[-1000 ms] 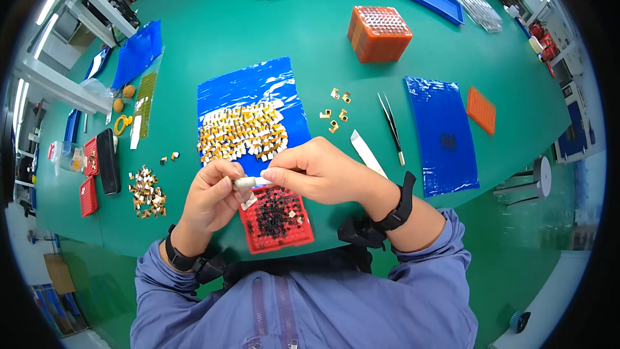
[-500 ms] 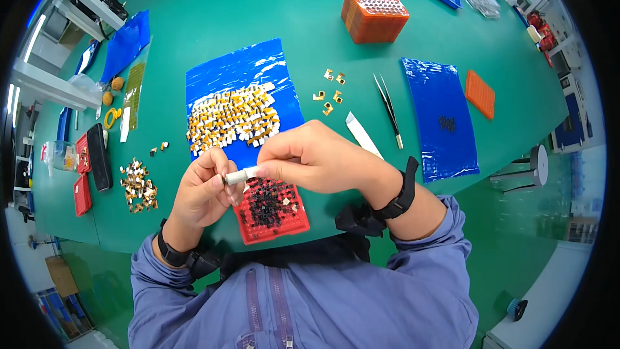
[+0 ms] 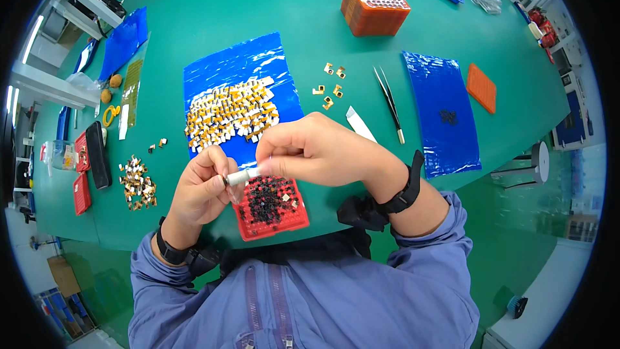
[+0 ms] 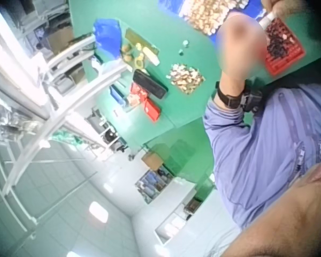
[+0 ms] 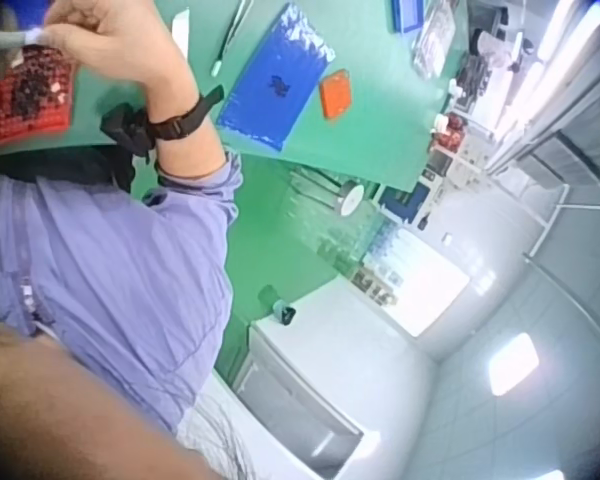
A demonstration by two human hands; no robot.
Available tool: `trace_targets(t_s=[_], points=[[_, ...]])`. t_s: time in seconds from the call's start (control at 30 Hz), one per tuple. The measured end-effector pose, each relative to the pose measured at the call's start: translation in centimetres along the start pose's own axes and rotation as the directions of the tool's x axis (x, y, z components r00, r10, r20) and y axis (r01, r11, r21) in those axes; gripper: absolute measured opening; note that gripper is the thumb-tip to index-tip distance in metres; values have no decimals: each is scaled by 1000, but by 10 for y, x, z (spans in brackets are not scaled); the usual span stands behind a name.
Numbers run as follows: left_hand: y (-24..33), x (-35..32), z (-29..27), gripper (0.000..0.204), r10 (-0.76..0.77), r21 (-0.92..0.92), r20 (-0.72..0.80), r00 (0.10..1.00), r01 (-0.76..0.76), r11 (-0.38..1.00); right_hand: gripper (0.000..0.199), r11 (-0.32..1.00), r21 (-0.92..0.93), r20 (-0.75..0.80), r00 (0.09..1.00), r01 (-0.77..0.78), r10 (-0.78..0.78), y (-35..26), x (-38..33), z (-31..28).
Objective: The person uses a white pen-like tool to pick up small electronic components from a red tray and place them onto a blue sheet. The person repeatedly picks up components and arranges them in rows on the sheet.
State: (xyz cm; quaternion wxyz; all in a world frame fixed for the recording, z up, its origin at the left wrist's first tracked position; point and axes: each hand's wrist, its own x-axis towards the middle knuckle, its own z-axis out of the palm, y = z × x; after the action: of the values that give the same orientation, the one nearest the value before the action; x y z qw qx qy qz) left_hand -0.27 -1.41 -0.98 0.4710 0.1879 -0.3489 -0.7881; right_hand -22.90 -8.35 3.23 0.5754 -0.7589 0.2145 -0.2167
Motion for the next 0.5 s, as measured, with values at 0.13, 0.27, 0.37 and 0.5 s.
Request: trace_targets(t_s=[0.13, 0.27, 0.37, 0.5], points=[[1, -1, 2, 11, -22, 7, -11, 1000, 22, 1000, 10, 991, 37, 56, 990, -128, 126, -9, 0, -2], [2, -2, 4, 10, -44, 6, 33, 998, 44, 999, 14, 998, -51, 87, 996, -24, 29, -7, -1, -5], [3, -3, 3, 9, -69, -5, 39, 997, 69, 998, 14, 998, 16, 72, 995, -67, 65, -10, -2, -3], [4, -4, 5, 8, -85, 3, 29, 996, 85, 996, 14, 999, -26, 93, 995, -27, 29, -5, -3, -5]])
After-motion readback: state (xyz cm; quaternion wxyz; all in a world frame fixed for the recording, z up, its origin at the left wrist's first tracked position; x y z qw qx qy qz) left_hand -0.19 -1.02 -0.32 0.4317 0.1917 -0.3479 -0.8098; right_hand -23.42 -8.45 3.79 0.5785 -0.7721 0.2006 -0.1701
